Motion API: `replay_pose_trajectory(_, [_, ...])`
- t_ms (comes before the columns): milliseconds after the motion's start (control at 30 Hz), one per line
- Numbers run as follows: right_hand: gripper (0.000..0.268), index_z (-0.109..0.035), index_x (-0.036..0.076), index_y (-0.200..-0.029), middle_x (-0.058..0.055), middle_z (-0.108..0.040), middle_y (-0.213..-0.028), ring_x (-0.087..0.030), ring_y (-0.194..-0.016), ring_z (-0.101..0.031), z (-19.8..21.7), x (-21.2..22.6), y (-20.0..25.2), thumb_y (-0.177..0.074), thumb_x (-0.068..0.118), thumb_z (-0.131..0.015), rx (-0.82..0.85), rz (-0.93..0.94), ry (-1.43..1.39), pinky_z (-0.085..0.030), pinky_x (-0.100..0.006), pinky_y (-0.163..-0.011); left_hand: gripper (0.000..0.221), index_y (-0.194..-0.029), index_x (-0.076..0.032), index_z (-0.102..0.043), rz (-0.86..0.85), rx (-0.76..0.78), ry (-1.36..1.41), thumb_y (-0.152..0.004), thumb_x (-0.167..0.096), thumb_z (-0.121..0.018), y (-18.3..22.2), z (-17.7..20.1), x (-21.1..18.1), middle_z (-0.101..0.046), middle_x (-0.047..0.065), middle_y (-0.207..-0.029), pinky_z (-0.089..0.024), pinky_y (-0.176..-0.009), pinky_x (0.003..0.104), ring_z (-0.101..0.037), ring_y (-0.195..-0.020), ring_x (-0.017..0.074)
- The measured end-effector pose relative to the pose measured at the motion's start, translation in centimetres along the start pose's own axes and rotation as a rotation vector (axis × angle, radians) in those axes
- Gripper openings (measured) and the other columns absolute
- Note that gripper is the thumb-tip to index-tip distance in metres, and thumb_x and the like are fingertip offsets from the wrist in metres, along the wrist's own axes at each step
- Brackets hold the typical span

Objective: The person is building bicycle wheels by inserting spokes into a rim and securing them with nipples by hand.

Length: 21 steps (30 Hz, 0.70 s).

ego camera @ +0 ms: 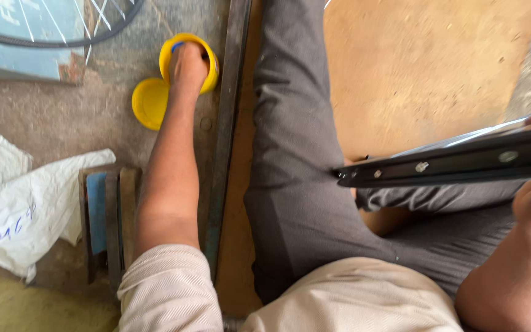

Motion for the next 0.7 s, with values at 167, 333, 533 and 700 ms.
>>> replay_pose_trajectory(167, [0.031, -0.068, -0.004, -0.124, -0.008, -0.070, -0.110, -0.013, -0.096, -0.063, -0.7, 4.1, 0.4, -0.126, 0.024, -0.055, -0.115, -0.172, -0.123, -0.049, -0.024, -0.090, 0.024, -0.100, -0.008, -0.077, -0.015, 0.123, 0.094, -0.079, -0.013, -0.068, -1.0, -3.2, 1.2, -0.070, 0.024, -0.099, -0.055, -0.081, 0.050, -0.068, -0.093, 0.0431])
replay_pose_trajectory(333, [0.011, -0.066, -0.002, -0.127, -0.008, -0.074, -0.114, -0.011, -0.101, -0.071, -2.0, 8.5, -1.9, -0.117, 0.001, -0.069, -0.180, -0.095, -0.399, -0.054, -0.020, -0.095, 0.024, -0.104, -0.010, -0.077, 0.083, 0.179, 0.001, -0.083, -0.016, -0.066, -1.6, -4.7, 2.0, -0.070, 0.024, -0.106, -0.055, -0.087, 0.051, -0.067, -0.100, 0.0438])
replay_pose_trajectory(533, [0.018, -0.067, -0.005, -0.121, -0.007, -0.074, -0.107, -0.008, -0.095, -0.070, -1.3, 9.1, -2.3, -0.104, -0.003, -0.071, -0.251, -0.150, -0.365, -0.055, -0.018, -0.088, 0.028, -0.107, -0.011, -0.076, 0.068, 0.255, 0.014, -0.082, -0.014, -0.066, -0.9, -5.1, 2.1, -0.071, 0.023, -0.109, -0.054, -0.089, 0.051, -0.068, -0.102, 0.0429])
replay_pose_trajectory(700, [0.024, -0.068, -0.005, -0.124, -0.008, -0.074, -0.099, -0.007, -0.088, -0.070, -0.9, 8.7, -2.3, -0.101, -0.002, -0.073, -0.229, -0.170, -0.264, -0.054, -0.017, -0.080, 0.027, -0.106, -0.015, -0.078, 0.144, 0.237, -0.029, -0.081, -0.014, -0.067, -1.1, -4.5, 1.4, -0.071, 0.021, -0.108, -0.054, -0.088, 0.052, -0.067, -0.102, 0.0423])
Point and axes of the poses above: each hand's wrist, its own y-axis away from the middle knuckle, its own z-axis out of the back of the hand, x = y × z, the point moved 10 cm from there along -y, towards the middle knuckle
